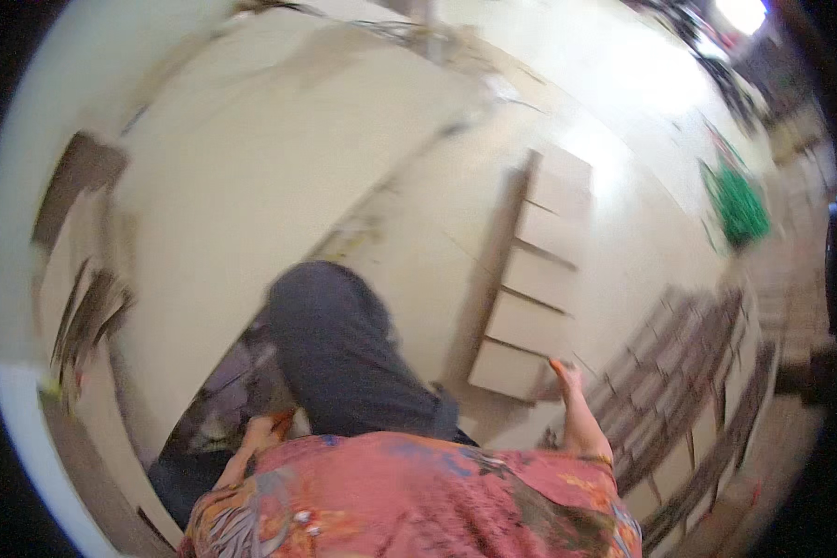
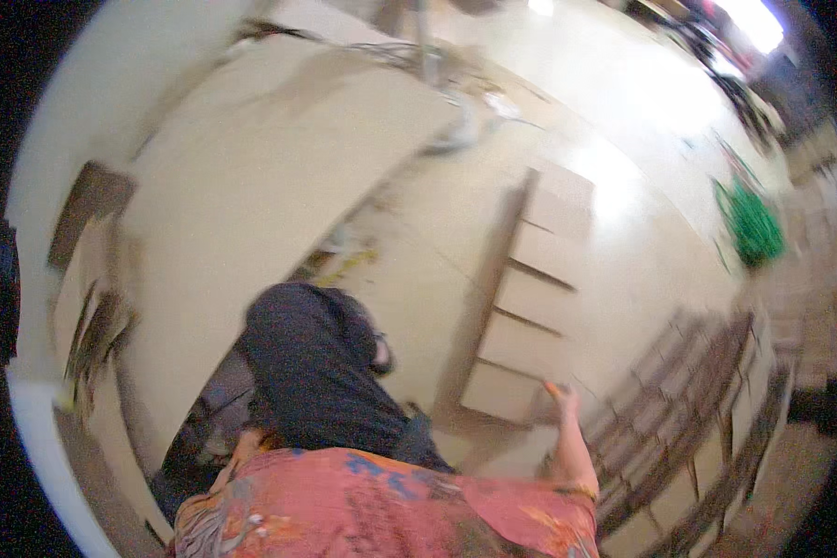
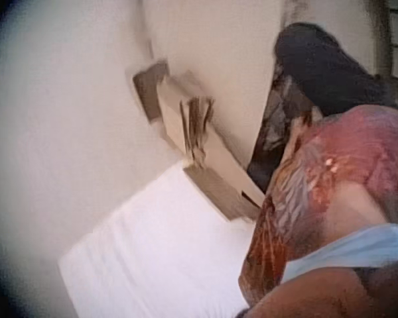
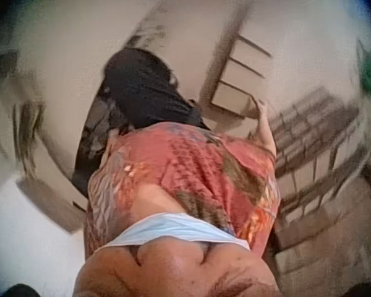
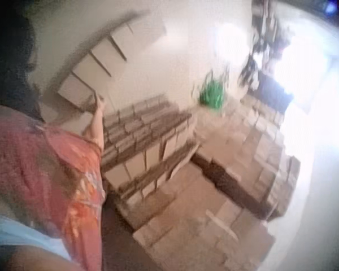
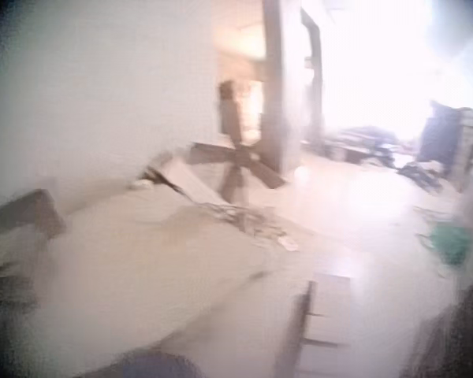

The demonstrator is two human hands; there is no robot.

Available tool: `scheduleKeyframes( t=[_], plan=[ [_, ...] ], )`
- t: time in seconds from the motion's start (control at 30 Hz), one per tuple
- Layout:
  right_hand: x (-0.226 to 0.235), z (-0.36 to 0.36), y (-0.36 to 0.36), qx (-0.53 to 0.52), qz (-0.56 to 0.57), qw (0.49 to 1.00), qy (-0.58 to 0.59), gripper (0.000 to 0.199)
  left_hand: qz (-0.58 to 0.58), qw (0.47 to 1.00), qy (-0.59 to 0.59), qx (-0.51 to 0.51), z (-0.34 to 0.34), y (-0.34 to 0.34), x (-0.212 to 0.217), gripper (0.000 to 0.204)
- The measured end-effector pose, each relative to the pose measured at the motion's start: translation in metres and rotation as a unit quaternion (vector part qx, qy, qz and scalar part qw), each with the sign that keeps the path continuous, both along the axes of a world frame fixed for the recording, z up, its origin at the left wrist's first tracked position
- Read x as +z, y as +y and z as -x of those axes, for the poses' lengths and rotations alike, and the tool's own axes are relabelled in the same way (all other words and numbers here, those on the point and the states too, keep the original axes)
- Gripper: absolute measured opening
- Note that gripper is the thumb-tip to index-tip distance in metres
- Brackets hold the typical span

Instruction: The person sits on the floor and folds flat cardboard sheets into compartmentalized boxes by hand. They repeatedly pick up sheets, fold along pre-cut lines, and stack the finished boxes nearby.

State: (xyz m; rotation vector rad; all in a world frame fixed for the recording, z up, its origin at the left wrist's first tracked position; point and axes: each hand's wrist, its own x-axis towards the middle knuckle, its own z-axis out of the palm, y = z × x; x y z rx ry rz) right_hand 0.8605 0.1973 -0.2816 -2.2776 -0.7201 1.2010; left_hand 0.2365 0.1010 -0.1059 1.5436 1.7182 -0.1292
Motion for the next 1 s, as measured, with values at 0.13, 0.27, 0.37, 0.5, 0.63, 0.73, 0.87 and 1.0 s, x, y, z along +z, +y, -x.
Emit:
scheduleKeyframes(
  t=[0.13, 0.27, 0.37, 0.5, 0.63, 0.73, 0.87, 1.0],
  plan=[
    [-0.043, -0.03, -0.028, 0.061, 0.005, 0.998, 0.017, 0.044, -0.159, 0.985, -0.066, 0.014, -0.025, 0.03, 0.061, 0.027],
    [-0.037, -0.018, -0.021, -0.025, 0.051, 0.99, -0.131, 0.073, -0.324, 0.944, -0.056, 0.017, -0.021, 0.06, 0.146, 0.024],
    [-0.011, -0.004, 0.015, 0.012, 0.013, 0.982, -0.19, 0.07, -0.423, 0.9, 0.071, 0.074, 0.027, 0.064, 0.178, 0.027],
    [0.011, 0.021, 0.054, 0.042, -0.038, 0.965, -0.257, 0.066, -0.546, 0.797, 0.202, 0.16, 0.117, 0.09, 0.206, 0.029],
    [0.072, 0.098, 0.096, 0.092, -0.199, 0.972, -0.08, 0.052, -0.5, 0.763, 0.354, 0.206, 0.182, 0.123, 0.226, 0.037],
    [0.089, 0.154, 0.118, 0.078, -0.332, 0.936, 0.086, 0.044, -0.47, 0.761, 0.413, 0.17, 0.229, 0.143, 0.217, 0.036],
    [0.206, 0.245, 0.117, 0.191, -0.391, 0.897, 0.081, 0.037, -0.386, 0.825, 0.381, 0.161, 0.247, 0.161, 0.229, 0.029],
    [0.242, 0.288, 0.117, 0.269, -0.477, 0.833, 0.074, 0.034, -0.42, 0.81, 0.371, 0.173, 0.262, 0.159, 0.235, 0.021]
  ],
)
